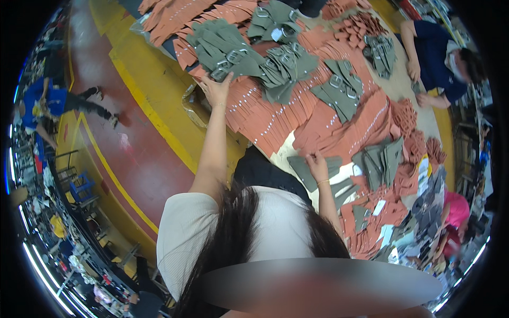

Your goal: The person sorts and stacks cut fabric pieces on a large table. They pick up individual pieces, align them, and place them into neat piles, occasionally moving stacks to different areas of the table.

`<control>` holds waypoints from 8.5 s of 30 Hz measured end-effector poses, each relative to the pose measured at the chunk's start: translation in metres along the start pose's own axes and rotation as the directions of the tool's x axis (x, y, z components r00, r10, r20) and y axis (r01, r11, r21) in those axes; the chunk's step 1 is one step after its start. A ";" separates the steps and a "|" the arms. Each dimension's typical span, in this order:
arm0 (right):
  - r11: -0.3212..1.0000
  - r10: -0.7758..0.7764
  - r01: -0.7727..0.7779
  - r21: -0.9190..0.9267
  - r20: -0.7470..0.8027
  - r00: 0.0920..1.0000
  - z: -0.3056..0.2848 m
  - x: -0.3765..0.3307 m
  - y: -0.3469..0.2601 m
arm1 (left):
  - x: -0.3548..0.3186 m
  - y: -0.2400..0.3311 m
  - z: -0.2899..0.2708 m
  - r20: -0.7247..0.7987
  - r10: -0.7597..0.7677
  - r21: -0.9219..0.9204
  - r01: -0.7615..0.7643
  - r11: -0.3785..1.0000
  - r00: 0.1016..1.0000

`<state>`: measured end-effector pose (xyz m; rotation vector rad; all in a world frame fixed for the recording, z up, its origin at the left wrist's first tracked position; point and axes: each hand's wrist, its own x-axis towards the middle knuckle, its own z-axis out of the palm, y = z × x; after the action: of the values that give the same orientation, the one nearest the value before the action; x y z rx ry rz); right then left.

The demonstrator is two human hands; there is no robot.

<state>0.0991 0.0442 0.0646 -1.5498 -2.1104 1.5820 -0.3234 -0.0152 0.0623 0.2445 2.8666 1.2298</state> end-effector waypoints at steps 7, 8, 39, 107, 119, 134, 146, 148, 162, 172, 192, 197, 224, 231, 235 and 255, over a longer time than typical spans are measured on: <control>0.999 0.048 -0.047 0.028 -0.030 0.998 -0.008 -0.018 -0.008 | 0.001 -0.007 0.008 -0.006 0.058 0.021 -0.058 0.998 0.998; 0.995 0.051 -0.048 0.089 -0.030 0.998 -0.009 -0.021 -0.004 | 0.002 -0.009 0.007 -0.011 0.071 0.041 -0.070 0.997 0.997; 0.800 0.587 -0.513 0.311 -0.579 0.566 -0.006 -0.184 0.175 | -0.249 0.089 0.057 0.702 0.711 -0.581 -0.552 0.598 0.033; 0.180 0.495 0.164 0.970 -0.233 0.837 -0.038 0.165 -0.067 | -0.287 0.016 0.086 0.866 -0.298 0.261 -0.147 0.954 -0.401; 0.174 0.300 0.184 0.967 -0.230 0.926 -0.075 0.053 -0.075 | -0.286 0.021 0.081 0.870 -0.291 0.272 -0.105 0.957 -0.399; -0.287 0.417 -0.037 0.957 0.159 0.895 0.018 -0.100 0.064 | -0.280 0.004 0.084 0.785 -0.239 0.346 0.086 0.934 -0.572; 0.142 0.475 -0.495 0.857 0.380 0.794 0.037 -0.130 0.103 | -0.307 0.035 0.060 0.886 -0.092 0.171 0.136 0.976 -0.454; 0.461 0.555 -0.444 0.768 0.141 0.820 0.027 -0.148 0.121 | -0.312 0.038 0.055 0.902 -0.087 0.177 0.180 0.968 -0.423; 0.754 0.572 -0.251 0.606 -0.420 0.704 -0.025 -0.171 0.222 | -0.202 0.088 -0.084 0.937 0.348 -0.345 0.233 0.909 0.031; 0.900 0.412 -0.302 0.313 -0.392 0.822 -0.043 -0.140 0.179 | -0.024 0.012 -0.043 0.441 0.216 -0.711 0.193 0.676 0.871; 0.826 0.391 -0.335 0.454 -0.032 0.920 0.058 0.208 -0.184 | -0.003 -0.014 -0.013 0.403 0.249 -0.617 0.060 0.784 0.881; 0.230 0.116 -0.399 0.888 0.382 0.917 0.053 0.213 -0.191 | -0.010 -0.003 -0.024 0.413 0.195 -0.543 0.069 0.837 0.890; 0.999 -0.035 0.036 0.024 -0.052 0.998 -0.048 0.317 -0.146 | -0.018 0.018 -0.009 0.383 -0.009 -0.377 0.166 0.911 0.924; 0.967 -0.220 0.248 0.059 -0.298 0.929 -0.036 0.275 -0.130 | -0.021 -0.003 0.006 0.386 -0.091 -0.303 0.219 0.927 0.918; 0.961 -0.191 0.235 0.145 -0.270 0.944 -0.035 0.200 -0.100 | -0.027 -0.015 0.013 0.256 -0.015 -0.420 0.125 0.899 0.967; 0.637 0.336 -0.749 -0.183 -0.809 0.483 -0.025 -0.156 0.190 | -0.186 0.005 0.003 0.840 0.458 -0.324 -0.409 0.853 0.291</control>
<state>0.3140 -0.0636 0.0058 -2.6926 -1.6376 0.1787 -0.1389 -0.0377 0.0545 1.3194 1.7875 0.7563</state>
